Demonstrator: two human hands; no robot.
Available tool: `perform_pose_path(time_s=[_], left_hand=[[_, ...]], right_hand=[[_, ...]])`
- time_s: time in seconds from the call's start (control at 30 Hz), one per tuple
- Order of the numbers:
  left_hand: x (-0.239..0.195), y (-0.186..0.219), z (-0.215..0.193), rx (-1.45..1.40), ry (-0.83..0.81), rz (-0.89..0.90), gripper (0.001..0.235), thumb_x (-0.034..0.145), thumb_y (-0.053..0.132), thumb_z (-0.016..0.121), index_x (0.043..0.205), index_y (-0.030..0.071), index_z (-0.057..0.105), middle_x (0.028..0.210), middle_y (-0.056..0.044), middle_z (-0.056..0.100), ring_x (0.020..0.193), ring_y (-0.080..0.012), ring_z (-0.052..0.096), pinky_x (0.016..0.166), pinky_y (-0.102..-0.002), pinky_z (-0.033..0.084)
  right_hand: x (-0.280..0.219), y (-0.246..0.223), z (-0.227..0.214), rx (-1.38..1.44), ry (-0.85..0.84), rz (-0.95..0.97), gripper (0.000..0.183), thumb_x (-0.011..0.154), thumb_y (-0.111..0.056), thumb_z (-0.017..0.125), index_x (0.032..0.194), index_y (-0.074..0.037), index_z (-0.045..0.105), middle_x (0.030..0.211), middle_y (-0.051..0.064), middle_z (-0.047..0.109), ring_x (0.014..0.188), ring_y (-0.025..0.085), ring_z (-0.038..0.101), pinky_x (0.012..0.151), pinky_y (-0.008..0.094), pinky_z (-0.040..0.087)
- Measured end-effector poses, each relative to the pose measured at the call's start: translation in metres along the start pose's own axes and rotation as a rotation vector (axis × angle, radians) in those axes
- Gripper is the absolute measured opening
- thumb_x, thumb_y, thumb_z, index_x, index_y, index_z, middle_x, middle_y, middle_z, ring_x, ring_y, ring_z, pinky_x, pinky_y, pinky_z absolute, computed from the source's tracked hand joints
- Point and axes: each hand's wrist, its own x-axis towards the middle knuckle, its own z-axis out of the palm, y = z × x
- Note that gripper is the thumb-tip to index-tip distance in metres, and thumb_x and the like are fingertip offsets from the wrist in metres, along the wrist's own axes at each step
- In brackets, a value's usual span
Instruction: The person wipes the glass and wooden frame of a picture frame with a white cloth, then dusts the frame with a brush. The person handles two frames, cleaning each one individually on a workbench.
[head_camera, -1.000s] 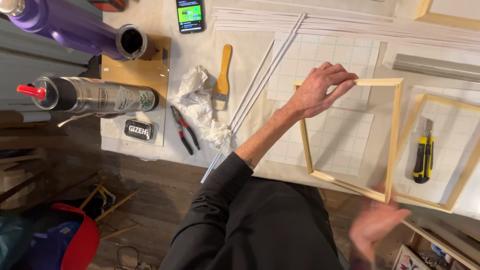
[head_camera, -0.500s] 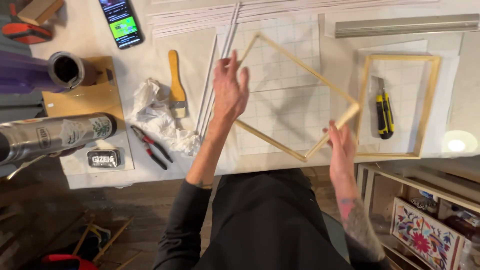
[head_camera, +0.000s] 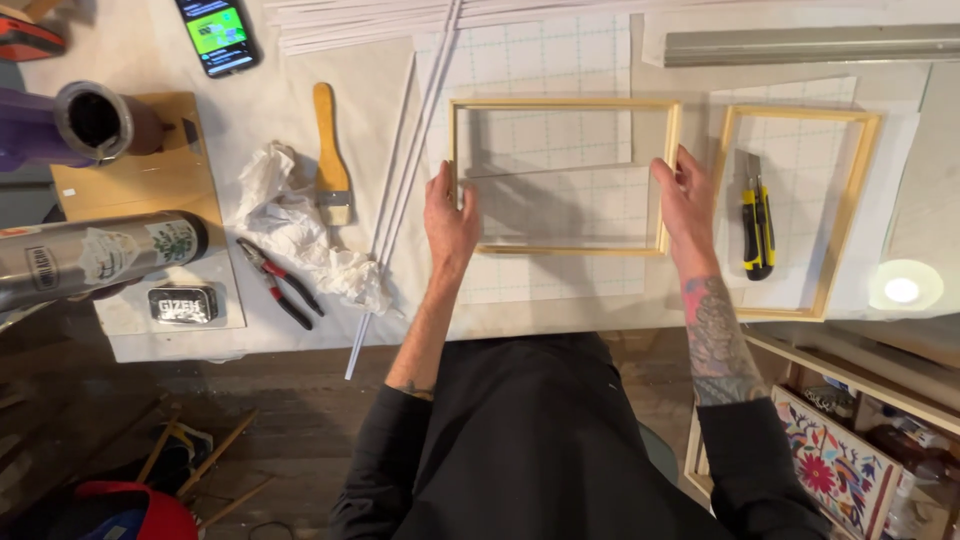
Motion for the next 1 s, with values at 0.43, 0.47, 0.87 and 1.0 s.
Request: perform_pose_path(time_s=[0.43,0.47,0.87,1.0], left_hand=[[-0.002,0.003,0.010,-0.102,0.005,0.007,0.058,0.101,0.002,0.060,0.155,-0.006,0.041,0.154,-0.024,0.053,0.138,-0.0327,0.057,0.112,-0.038,0.047],[-0.002,0.010,0.010,-0.098,0.006,0.005,0.058,0.101,0.002,0.060,0.155,-0.006,0.041,0.154,-0.024,0.053,0.138,-0.0327,0.057,0.112,-0.038,0.047],[-0.005,0.017,0.009,-0.005,0.026,-0.030,0.063,0.096,0.002,0.064,0.154,-0.004,0.040,0.142,-0.022,0.061,0.107,-0.0276,0.065,0.092,-0.034,0.053],[-0.003,0.008,0.007,0.050,-0.047,-0.114,0.062,0.096,0.003,0.064,0.154,-0.001,0.042,0.135,-0.021,0.063,0.111,-0.0297,0.064,0.092,-0.035,0.056]], right_hand=[[0.041,0.033,-0.001,-0.060,0.024,-0.173,0.045,0.094,-0.014,0.062,0.139,-0.008,0.063,0.123,0.010,0.057,0.099,0.015,0.061,0.091,0.032,0.053],[0.041,0.032,-0.002,-0.058,0.021,-0.170,0.045,0.094,-0.014,0.062,0.139,-0.008,0.063,0.123,0.010,0.057,0.099,0.015,0.061,0.091,0.032,0.053],[0.045,0.045,-0.005,-0.157,-0.072,-0.189,0.055,0.094,-0.013,0.062,0.148,-0.006,0.054,0.130,0.013,0.048,0.109,0.018,0.059,0.091,0.032,0.058],[0.041,0.041,-0.007,-0.156,-0.066,-0.211,0.053,0.097,-0.009,0.063,0.150,-0.005,0.055,0.135,0.011,0.052,0.115,0.018,0.062,0.096,0.033,0.058]])
